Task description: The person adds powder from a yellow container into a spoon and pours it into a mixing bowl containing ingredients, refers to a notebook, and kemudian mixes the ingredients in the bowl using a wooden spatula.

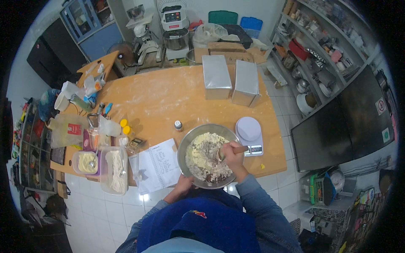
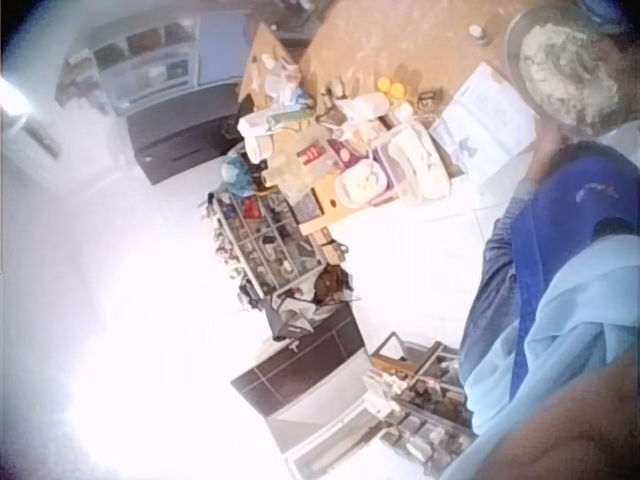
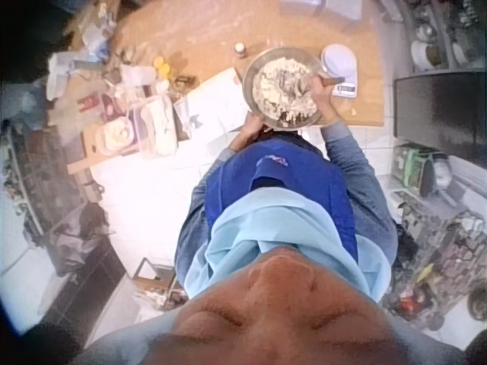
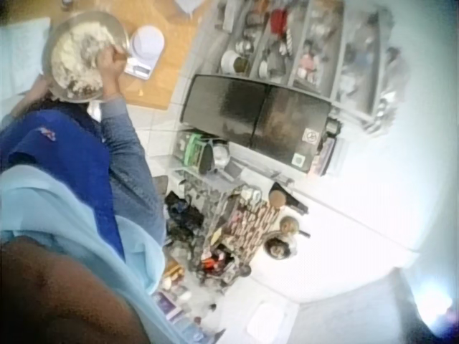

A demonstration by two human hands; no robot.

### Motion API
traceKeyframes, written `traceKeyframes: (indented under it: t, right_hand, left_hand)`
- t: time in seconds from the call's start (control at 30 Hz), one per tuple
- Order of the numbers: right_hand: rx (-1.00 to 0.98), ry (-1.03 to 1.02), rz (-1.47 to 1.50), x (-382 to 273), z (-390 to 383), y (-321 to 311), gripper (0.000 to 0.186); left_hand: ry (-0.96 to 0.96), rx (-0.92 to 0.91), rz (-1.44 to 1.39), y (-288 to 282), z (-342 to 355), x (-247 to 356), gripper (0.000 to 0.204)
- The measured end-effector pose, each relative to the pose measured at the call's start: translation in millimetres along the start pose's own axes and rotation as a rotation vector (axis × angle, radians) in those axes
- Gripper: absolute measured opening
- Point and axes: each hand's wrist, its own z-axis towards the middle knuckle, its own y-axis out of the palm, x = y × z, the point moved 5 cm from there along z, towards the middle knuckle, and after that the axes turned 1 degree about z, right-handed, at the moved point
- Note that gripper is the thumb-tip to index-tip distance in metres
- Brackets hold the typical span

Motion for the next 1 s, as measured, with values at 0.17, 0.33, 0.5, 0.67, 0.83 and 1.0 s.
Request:
traceKeyframes:
  t: [0.17,0.33,0.5,0.67,0.83,1.0]
  right_hand:
    - [-0.133,-0.056,0.000,7,-17,31,0.024]
    - [-0.204,0.158,0.030,-3,-25,10,0.026]
    - [-0.080,-0.036,-0.020,-7,-5,3,0.026]
    - [-0.165,-0.091,0.003,-3,-19,38,0.025]
    - [-0.251,0.078,-0.193,-5,-29,14,0.025]
    - [-0.138,0.024,0.019,-6,-1,1,0.025]
  left_hand:
    - [0.004,-0.024,-0.018,-3,3,-6,0.047]
    - [-0.002,0.011,0.004,-9,4,-8,0.049]
    - [-0.026,0.026,0.008,6,-7,11,0.050]
    - [-0.017,0.030,0.036,-3,0,-4,0.046]
    - [0.009,0.007,0.018,-7,0,-2,0.041]
    - [0.004,0.038,0.030,1,-6,9,0.040]
